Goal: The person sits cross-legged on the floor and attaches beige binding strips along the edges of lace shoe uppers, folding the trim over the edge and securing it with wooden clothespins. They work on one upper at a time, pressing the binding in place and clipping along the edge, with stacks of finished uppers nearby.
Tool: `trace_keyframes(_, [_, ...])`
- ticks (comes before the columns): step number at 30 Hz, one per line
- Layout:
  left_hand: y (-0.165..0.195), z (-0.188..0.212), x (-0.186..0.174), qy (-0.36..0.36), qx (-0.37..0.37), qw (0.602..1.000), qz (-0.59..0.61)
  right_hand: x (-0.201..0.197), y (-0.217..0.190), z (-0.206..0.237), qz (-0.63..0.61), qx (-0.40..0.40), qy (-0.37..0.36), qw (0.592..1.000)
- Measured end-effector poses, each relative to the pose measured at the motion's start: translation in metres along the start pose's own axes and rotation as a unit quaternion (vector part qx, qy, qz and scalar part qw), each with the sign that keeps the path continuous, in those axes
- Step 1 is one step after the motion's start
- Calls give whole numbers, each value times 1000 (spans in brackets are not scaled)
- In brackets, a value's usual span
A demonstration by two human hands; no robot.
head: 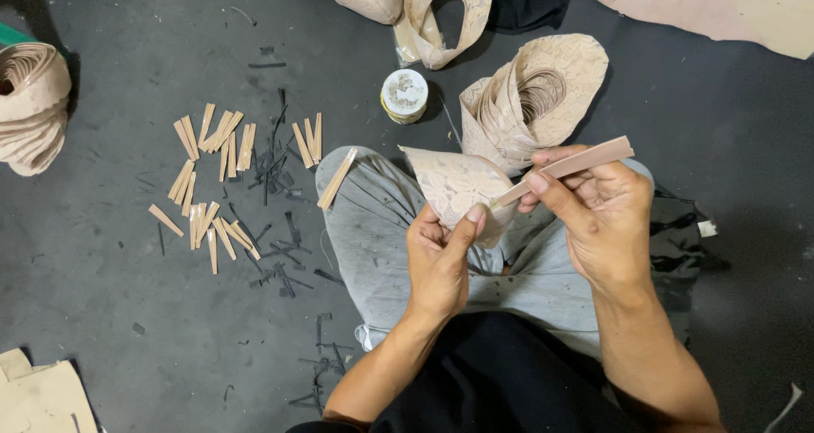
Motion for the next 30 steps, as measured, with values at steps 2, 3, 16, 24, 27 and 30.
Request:
trace_keyframes(2, [-1, 0, 0, 4, -2, 1000, -4, 0, 0, 1, -6, 1, 0, 1000])
trace_keyframes(3, [-1, 0, 0, 6, 0, 1000, -3, 0, 0, 1, -9, 2, 0, 1000])
trace_keyframes(16, [14, 0, 11, 35, -15, 999, -33, 4, 0, 4, 14, 13, -11, 1000])
trace_keyframes(24, [12, 0, 12, 48, -9, 998, -32, 5, 0, 4, 29, 16, -9, 999])
trace_keyframes(27, [12, 1, 11, 50, -4, 998, -26, 6, 1, 6, 28, 20, -19, 999])
trace_keyframes(30, [12, 0, 9, 40, -21, 999, -19, 6, 1, 8, 35, 23, -22, 999])
Point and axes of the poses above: each hand's wrist, its own z-axis away from the middle knuckle, its own x-axis out of the palm, y = z × x, the point moved 4 cm from there along -z, towards the middle knuckle, and after that the axes turned 10 degrees about -z, right-handed, at the moved point
